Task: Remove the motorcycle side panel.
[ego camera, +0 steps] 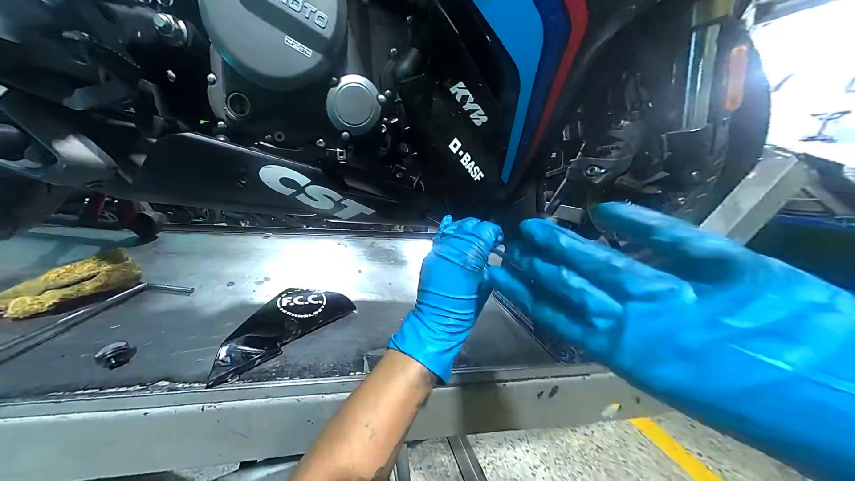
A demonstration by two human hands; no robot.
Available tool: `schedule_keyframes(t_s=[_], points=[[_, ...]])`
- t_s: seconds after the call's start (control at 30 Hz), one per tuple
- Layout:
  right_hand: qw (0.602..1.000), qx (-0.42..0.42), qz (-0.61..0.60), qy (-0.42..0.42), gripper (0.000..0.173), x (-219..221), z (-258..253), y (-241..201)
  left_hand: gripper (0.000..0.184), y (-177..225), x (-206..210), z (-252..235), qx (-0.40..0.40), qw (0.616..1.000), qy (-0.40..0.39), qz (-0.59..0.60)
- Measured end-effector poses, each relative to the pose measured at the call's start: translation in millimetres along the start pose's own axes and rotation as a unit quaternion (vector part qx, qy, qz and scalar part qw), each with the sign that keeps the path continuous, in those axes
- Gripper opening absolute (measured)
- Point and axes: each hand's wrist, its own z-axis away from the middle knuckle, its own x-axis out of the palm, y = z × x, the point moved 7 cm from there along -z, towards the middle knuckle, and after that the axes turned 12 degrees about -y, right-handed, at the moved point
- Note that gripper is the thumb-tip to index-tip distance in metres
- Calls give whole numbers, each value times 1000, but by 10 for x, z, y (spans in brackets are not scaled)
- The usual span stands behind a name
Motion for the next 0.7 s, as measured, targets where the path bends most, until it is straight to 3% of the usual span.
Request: schedule_keyframes(t_s=[0.03,0.1,0.13,0.2,0.3,0.4,0.5,0.6,0.7], points=[[1000,15,6,-16,37,63,-65,4,24,22,29,-14,1,1000,-4,-8],[980,98,-113,128,43,199,-72,171,22,98,64,-12,0,1000,14,-12],[957,138,-203,153,48,198,-48,269,22,128,73,-19,8,999,31,-26],[923,165,-326,122,56,212,64,411,22,103,100,-80,18,997,47,-51],[975,115,-147,119,56,105,209,357,21,7,74,-152,28,996,71,-54],[989,85,-32,115,50,65,156,209,20,3,66,-92,20,998,54,-16],[977,121,-56,166,47,102,-23,158,26,31,39,-33,-16,999,35,23],[945,128,-243,179,53,171,5,279,24,29,20,-62,-25,998,55,-1],[976,64,-116,171,24,-64,191,257,22,0,5,-72,-16,998,63,10]])
